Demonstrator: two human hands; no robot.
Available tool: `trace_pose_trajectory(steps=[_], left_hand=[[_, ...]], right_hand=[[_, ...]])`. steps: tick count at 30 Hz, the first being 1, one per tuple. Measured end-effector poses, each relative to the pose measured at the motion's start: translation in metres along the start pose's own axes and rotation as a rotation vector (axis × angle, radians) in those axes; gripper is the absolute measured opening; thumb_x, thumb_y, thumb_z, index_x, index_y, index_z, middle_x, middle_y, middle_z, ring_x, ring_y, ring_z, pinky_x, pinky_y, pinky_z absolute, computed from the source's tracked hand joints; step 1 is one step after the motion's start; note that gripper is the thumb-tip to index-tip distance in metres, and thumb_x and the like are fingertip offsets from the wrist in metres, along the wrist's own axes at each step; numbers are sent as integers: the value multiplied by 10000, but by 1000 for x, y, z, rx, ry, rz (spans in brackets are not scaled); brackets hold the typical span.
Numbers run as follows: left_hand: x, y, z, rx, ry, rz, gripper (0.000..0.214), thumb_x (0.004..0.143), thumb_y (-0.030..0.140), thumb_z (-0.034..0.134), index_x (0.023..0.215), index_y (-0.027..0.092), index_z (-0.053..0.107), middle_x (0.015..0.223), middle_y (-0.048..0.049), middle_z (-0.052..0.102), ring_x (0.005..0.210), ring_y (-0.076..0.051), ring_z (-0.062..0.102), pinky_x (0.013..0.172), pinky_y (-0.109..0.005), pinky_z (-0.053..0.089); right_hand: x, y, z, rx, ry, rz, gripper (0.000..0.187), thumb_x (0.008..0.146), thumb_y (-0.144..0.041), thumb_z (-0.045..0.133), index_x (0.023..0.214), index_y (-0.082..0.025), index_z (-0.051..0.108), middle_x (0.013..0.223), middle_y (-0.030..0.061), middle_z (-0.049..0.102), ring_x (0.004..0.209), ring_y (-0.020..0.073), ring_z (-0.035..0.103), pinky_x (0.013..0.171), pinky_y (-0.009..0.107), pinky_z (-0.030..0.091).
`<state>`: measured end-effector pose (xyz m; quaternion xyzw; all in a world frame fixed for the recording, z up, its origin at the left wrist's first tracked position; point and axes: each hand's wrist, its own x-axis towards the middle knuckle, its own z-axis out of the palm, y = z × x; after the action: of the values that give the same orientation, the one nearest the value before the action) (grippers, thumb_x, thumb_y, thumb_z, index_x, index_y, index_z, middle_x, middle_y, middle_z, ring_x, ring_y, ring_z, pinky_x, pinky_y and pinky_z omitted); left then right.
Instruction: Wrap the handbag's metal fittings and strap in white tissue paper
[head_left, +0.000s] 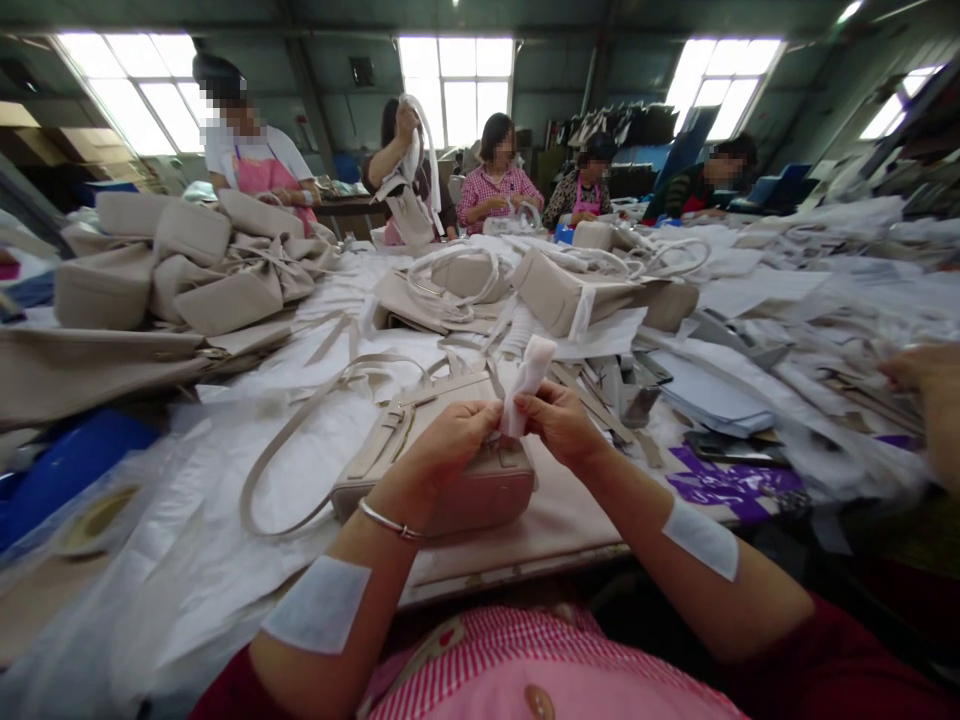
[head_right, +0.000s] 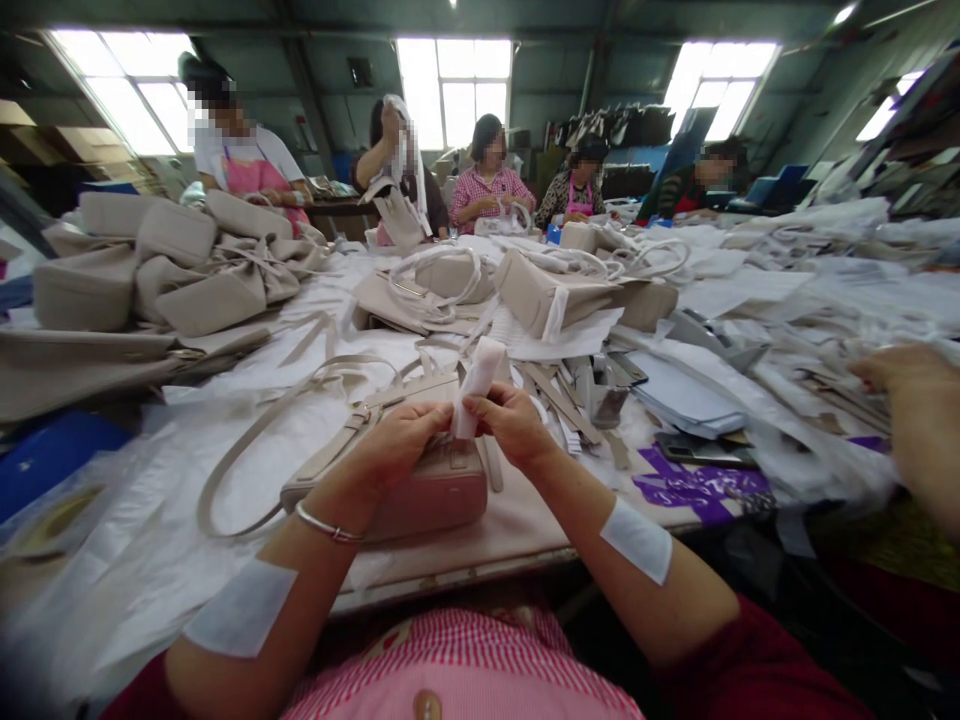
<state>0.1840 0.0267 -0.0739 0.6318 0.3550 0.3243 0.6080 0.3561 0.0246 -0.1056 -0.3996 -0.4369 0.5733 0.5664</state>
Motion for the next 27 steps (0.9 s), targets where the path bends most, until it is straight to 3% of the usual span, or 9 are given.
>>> trace_pose_trajectory(steps=[6, 9, 11, 14, 18, 23, 27], left_hand=[[-2, 4, 7, 138, 52, 18, 398, 863, 502, 609, 849, 140, 773, 751, -61, 712, 622, -147, 565, 588, -249, 421], [-3, 6, 12, 225, 93, 59, 358, 890, 433, 573, 826, 134, 760, 754, -61, 712, 651, -154, 574, 602, -251, 425], [-3, 4, 15, 319, 144, 89, 341, 893, 403, 561, 790, 130, 737, 717, -51, 689, 630, -149, 556, 574, -248, 404], [-1, 0, 20, 480, 230, 146, 283, 888, 327, 548, 734, 136, 687, 655, -24, 640, 600, -135, 521, 570, -253, 371], [-4, -2, 24, 595, 303, 212, 252, 891, 249, 500, 686, 152, 611, 645, -13, 609, 615, -135, 503, 603, -269, 360], [-13, 6, 20, 394, 165, 212, 217, 886, 235, 482, 793, 146, 657, 738, -31, 644, 682, -149, 539, 643, -272, 394], [-17, 10, 19, 380, 171, 187, 242, 881, 348, 572, 821, 139, 677, 734, -19, 631, 675, -145, 522, 620, -266, 377]], right_hand=[[-2, 0, -6, 1, -85, -6, 413, 655, -533, 807, 798, -169, 674, 604, -25, 564, 502, 100, 460, 488, 240, 359], [-4, -3, -10, -99, -135, -66, 369, 722, -504, 767, 847, -163, 702, 584, -46, 519, 501, 81, 382, 484, 230, 298], [-6, -6, -11, -218, -133, -122, 318, 761, -461, 738, 865, -163, 701, 623, -37, 552, 540, 94, 422, 516, 237, 335], [-7, -7, -8, -395, -47, -190, 267, 794, -417, 699, 849, -156, 682, 707, -7, 625, 629, 127, 520, 604, 258, 420], [-9, -3, 3, -592, 115, -292, 251, 831, -396, 630, 788, -149, 633, 674, 9, 608, 619, 146, 537, 593, 268, 420], [-10, 1, 12, -733, 222, -463, 239, 859, -377, 578, 745, -167, 573, 679, 6, 567, 619, 142, 506, 596, 268, 394], [-10, 1, 14, -701, 244, -414, 246, 858, -388, 581, 756, -165, 586, 677, 0, 558, 618, 143, 494, 591, 268, 386]])
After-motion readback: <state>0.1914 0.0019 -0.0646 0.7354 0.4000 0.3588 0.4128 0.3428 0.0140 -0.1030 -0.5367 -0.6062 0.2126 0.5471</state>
